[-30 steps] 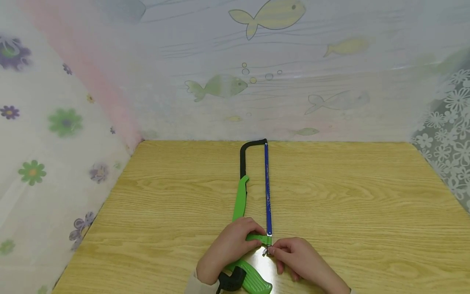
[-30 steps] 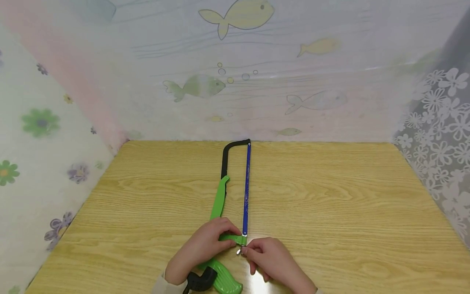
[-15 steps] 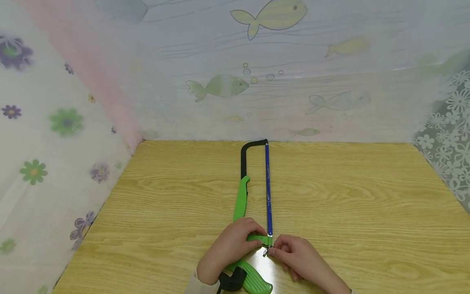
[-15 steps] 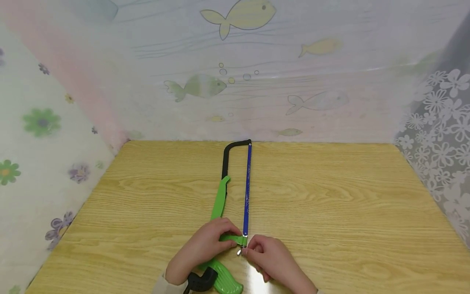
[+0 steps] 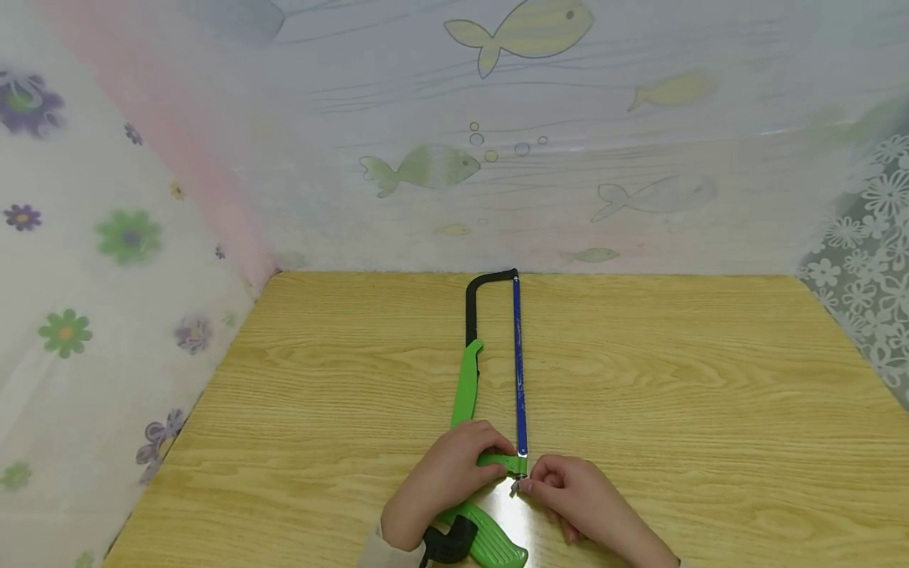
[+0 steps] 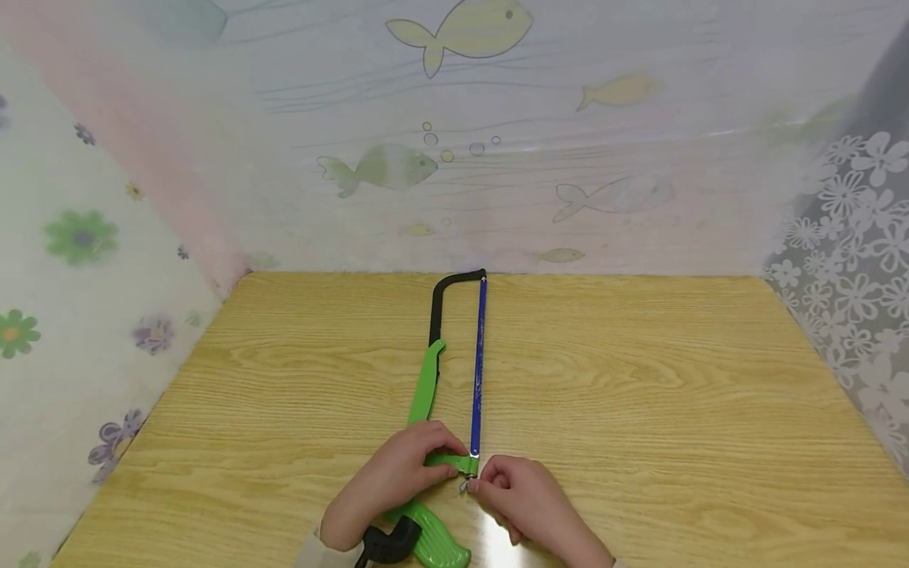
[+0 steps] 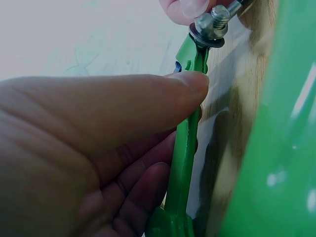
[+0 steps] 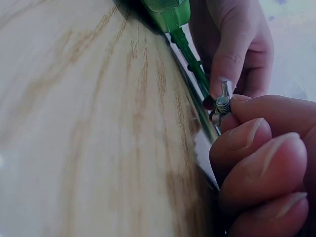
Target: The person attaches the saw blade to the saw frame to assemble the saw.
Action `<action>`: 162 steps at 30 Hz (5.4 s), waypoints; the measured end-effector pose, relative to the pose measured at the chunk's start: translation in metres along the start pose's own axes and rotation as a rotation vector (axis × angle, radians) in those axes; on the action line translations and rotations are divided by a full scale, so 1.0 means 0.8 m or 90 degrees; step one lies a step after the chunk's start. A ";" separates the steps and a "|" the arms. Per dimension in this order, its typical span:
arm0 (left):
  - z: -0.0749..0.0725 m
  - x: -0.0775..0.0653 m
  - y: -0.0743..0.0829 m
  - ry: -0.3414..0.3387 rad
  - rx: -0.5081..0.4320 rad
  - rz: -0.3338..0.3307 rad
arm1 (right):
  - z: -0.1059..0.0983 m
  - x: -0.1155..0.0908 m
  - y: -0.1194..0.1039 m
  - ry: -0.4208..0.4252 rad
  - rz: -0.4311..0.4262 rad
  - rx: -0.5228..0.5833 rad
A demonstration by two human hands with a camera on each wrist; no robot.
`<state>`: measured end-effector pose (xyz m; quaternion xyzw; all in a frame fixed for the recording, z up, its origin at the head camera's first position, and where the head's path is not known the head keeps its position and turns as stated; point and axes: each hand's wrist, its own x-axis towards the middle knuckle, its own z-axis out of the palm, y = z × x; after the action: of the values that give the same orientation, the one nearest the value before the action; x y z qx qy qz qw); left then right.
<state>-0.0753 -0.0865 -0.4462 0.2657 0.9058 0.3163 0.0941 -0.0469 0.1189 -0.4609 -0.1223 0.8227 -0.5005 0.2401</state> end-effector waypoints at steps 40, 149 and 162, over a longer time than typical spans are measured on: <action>0.000 0.000 0.000 0.008 0.005 0.014 | -0.003 0.001 -0.002 -0.025 0.022 0.011; 0.003 0.002 -0.002 0.011 0.008 0.017 | -0.001 -0.001 -0.002 -0.009 0.000 0.012; 0.002 0.001 -0.001 0.010 0.003 0.015 | 0.000 0.000 -0.002 0.004 -0.008 0.000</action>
<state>-0.0760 -0.0857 -0.4478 0.2740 0.9042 0.3172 0.0824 -0.0469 0.1185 -0.4592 -0.1257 0.8227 -0.5023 0.2346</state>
